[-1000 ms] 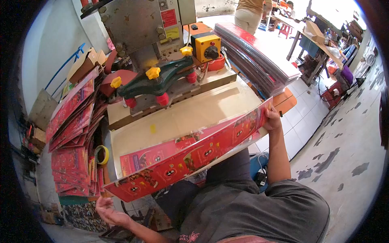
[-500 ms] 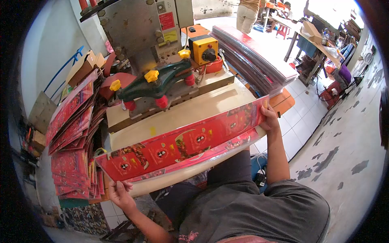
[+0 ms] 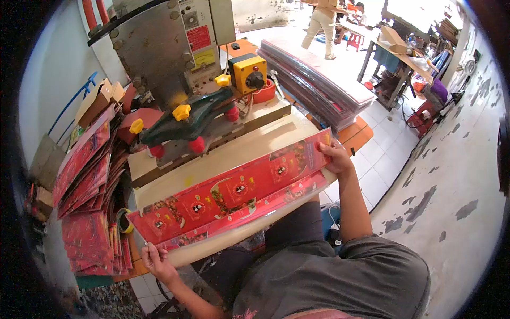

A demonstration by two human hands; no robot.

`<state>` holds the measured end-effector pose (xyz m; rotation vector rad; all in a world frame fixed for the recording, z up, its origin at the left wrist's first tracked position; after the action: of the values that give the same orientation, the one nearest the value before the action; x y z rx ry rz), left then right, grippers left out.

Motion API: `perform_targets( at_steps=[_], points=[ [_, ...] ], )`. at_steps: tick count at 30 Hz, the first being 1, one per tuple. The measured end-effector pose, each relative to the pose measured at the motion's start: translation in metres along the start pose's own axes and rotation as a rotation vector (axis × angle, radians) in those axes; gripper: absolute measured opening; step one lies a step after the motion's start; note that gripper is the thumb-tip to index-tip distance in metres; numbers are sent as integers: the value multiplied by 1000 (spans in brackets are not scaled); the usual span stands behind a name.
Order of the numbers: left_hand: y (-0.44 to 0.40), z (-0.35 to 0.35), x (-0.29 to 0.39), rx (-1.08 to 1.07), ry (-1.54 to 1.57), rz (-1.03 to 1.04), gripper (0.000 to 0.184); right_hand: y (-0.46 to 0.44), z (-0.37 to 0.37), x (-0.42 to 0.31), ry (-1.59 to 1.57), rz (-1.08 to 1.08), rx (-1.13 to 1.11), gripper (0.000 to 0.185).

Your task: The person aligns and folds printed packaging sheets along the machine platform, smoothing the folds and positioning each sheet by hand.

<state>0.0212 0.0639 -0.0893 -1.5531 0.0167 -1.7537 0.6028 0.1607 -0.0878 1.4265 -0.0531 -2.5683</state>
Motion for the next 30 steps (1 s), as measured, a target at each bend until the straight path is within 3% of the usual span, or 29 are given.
perform_targets(
  at_steps=[6,9,11,15,17,19,22,24,30],
  points=[
    [-1,-3,-4,-88,-40,44,31,1,8,-2,25,3,-7,58],
    [4,7,-1,-72,-41,24,27,1,5,-3,37,11,-2,59],
    [7,6,3,83,-4,16,23,2,6,-1,22,22,-6,60],
    [8,-12,-9,7,-27,-5,22,2,10,-1,11,5,-5,60],
    [5,7,4,12,-5,-29,22,2,12,-2,-4,23,-46,58],
    [3,6,5,-48,-159,90,23,2,7,-2,27,-2,-5,58],
    [3,0,2,12,-99,-53,25,-2,0,3,16,-25,-8,51],
    [0,-3,-4,-43,-53,29,28,-5,-6,4,93,-16,2,56],
    [3,8,-2,39,-84,-23,30,-3,-5,2,-8,-5,-26,50]
  ],
)
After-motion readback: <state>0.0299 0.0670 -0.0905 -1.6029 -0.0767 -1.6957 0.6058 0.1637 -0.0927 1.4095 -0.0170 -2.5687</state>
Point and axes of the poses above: each hand's wrist, its own y-axis away from the middle knuckle, its own z-axis out of the palm, x = y × z, the point moved 3 cm from there along -y, towards the middle knuckle, and after that the axes turned 15 degrees about z, right-handed, at the moved point
